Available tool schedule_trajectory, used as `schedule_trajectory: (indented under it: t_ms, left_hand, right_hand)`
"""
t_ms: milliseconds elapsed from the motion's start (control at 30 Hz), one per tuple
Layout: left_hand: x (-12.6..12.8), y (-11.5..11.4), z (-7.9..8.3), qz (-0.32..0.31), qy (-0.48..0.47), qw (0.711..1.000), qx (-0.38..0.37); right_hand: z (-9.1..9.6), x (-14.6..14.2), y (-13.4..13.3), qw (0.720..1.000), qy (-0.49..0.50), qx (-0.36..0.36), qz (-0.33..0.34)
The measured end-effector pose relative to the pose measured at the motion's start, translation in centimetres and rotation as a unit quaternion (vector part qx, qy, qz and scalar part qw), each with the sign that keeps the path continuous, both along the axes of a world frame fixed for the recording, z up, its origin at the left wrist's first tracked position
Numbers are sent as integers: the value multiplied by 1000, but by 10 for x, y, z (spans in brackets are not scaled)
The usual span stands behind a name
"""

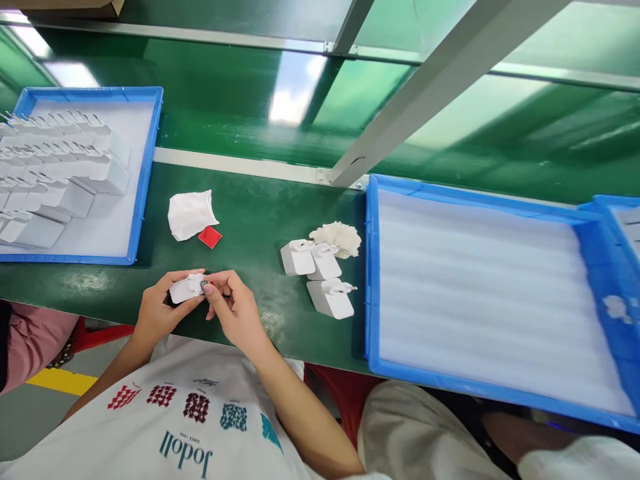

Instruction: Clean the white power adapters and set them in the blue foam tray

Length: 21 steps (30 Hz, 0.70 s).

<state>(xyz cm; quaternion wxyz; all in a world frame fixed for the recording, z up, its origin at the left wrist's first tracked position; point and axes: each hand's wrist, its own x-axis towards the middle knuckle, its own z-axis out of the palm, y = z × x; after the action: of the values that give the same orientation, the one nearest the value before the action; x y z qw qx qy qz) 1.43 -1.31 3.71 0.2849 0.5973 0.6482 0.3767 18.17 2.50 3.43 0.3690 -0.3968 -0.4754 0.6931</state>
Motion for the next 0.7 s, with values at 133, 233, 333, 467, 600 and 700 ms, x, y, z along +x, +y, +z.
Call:
schedule_trajectory:
  t_ms: [133, 233, 333, 467, 600, 700]
  left_hand:
    - [-2, 2, 3, -20, -11, 1000, -17]
    - [-4, 4, 3, -36, -4, 999, -12]
    - [-4, 3, 2, -43, 0, 999, 5]
    - [-1, 0, 1, -34, 4, 999, 6]
    - [0, -1, 2, -39, -9, 999, -12]
    - [-1, 0, 2, -40, -13, 999, -21]
  right_hand:
    - [-2, -3, -5, 998, -41, 33, -25]
    - [-2, -8, -1, 996, -58, 59, -42]
    - [-3, -15, 7, 991, -82, 74, -71]
    - [-6, -13, 7, 990, -66, 62, -111]
    - [-5, -3, -10, 992, -44, 71, -93]
    - [-2, -3, -15, 989, -96, 84, -79]
